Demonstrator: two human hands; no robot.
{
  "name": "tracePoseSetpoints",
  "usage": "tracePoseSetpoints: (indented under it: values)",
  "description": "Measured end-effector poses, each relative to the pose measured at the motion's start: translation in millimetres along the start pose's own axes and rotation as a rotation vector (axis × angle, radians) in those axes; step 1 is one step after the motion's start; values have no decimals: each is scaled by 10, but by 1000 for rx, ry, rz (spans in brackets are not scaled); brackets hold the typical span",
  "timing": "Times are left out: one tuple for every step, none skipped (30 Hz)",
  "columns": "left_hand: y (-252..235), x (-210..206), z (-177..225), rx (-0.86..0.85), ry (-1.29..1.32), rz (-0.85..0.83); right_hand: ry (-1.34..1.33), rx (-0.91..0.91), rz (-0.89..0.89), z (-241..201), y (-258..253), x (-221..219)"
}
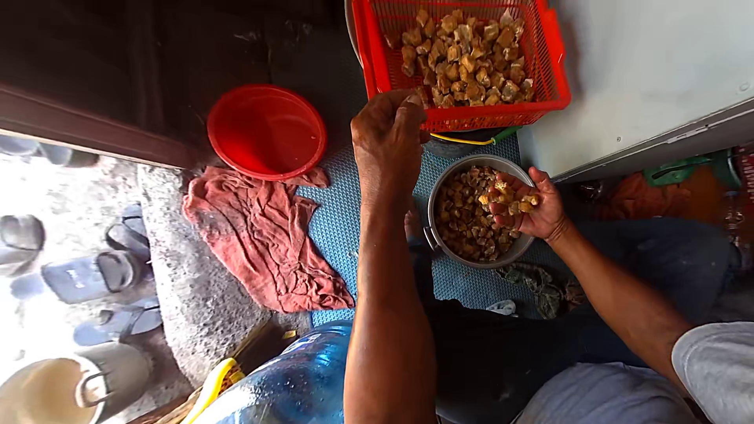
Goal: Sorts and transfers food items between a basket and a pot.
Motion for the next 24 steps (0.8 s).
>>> tracePoseSetpoints:
  values:
    - [4, 4, 0, 2, 1, 4, 0, 15, -13, -30, -2, -40]
    - [6, 6, 0, 3, 3, 8, 6, 33, -17, -59, 2, -80]
    - [8, 6, 2, 4, 3, 10, 17, 55, -18, -89, 15, -123]
    - [12, 3, 4, 8, 0, 12, 44, 79, -16, -118, 41, -177]
    - [16, 1, 4, 15, 3, 12, 97, 108, -13, -144, 75, -233]
    - [19, -1, 4, 22, 5, 12, 113, 124, -15, -166, 85, -272]
    - [22, 1, 7, 25, 5, 11, 92, 127, -34, -189, 70, -303]
    - [24, 5, 10, 25, 7, 11, 37, 121, -64, -212, 34, -329]
    - [25, 10, 10, 24, 8, 10, 9, 123, -89, -231, 15, -364]
    - [28, 14, 10, 23, 6, 11, 10, 133, -98, -247, 17, -400]
    - [32, 16, 12, 23, 2, 11, 39, 147, -97, -261, 34, -436]
    - [35, 16, 14, 25, -2, 11, 58, 155, -93, -274, 39, -467]
    - [34, 14, 14, 27, -2, 11, 65, 160, -94, -289, 30, -494]
    - [32, 12, 11, 29, 1, 13, 65, 161, -99, -304, 14, -520]
    - [34, 10, 12, 31, 1, 14, 61, 161, -105, -322, -5, -549]
    - [36, 10, 15, 31, -3, 13, 58, 164, -116, -343, -24, -583]
    - [37, 10, 15, 28, -4, 13, 57, 173, -127, -369, -45, -615]
    - [37, 11, 15, 25, -9, 15, 57, 185, -135, -399, -67, -643]
    - [39, 9, 17, 27, -9, 16, 57, 196, -142, -434, -93, -666]
    - [42, 6, 19, 29, -6, 15, 50, 206, -148, -472, -126, -687]
    - [42, 5, 19, 30, -2, 16, 23, 210, -151, -513, -166, -703]
    - [41, 4, 20, 29, 0, 16, 3, 212, -155, -551, -197, -723]
    - [43, 4, 24, 26, 0, 15, -5, 214, -159, -581, -214, -744]
    - [46, 5, 25, 23, -1, 16, -1, 212, -161, -604, -217, -765]
Point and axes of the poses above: each hand's wrist, its own y-axis away from the middle knuckle, its own x-axis out of the back of the hand, z = x × y, the point moved 7 cm from there along -y, towards the middle knuckle, and after that the axes turned 4 degrees about x, right-handed, at the moved point
